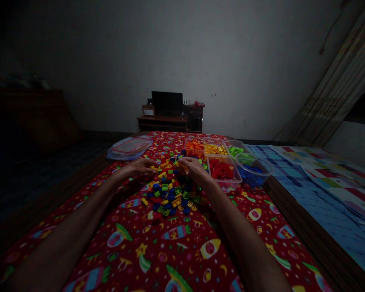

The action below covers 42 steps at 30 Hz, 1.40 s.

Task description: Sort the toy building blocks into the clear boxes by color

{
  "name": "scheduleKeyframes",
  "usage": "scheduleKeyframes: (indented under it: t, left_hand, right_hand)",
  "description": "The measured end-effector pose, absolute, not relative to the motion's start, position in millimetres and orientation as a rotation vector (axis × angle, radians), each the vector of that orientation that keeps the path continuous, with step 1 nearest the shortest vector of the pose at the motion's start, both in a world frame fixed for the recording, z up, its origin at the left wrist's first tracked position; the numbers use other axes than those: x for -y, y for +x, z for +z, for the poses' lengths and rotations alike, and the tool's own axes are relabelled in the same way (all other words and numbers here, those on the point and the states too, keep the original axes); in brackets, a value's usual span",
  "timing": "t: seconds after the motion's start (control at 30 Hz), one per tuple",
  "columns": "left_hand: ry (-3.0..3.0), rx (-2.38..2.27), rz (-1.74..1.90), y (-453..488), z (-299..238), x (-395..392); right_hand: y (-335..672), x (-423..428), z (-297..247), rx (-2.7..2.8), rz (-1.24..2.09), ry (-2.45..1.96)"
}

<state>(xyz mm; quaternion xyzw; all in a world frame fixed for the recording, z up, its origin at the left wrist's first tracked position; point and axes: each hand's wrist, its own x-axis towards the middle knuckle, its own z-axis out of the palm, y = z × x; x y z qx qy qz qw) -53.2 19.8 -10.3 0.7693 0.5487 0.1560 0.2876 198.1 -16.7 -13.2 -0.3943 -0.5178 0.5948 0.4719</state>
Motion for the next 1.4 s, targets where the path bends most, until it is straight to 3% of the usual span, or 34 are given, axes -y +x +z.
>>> scheduleKeyframes:
  t: [0.57, 0.77, 1.0, 1.23, 1.4]
  left_hand:
    - [2.204, -1.402, 0.459, -50.1, -13.3, -22.1]
    - [2.017, -1.448, 0.718, -30.5, -15.6, -16.3]
    - [1.892, -1.269, 0.788, -12.1, -19.0, -11.2]
    - [1.990, -1.176, 0.729, 4.2, -2.8, 4.0]
    - [2.160, -1.204, 0.700, -5.1, 10.5, 7.8]
  right_hand:
    - [196.4, 28.3, 1.3, 1.233, 1.496, -1.006]
    - [198.4, 28.1, -1.2, 1.322, 1.464, -0.958]
    - [192.6, 33.1, 4.8, 1.598, 1.156, -1.192]
    - [181.2, 34.5, -2.1, 2.013, 0.690, -1.156]
    - [186.4, 32.4, -2.6, 1.969, 0.490, -1.179]
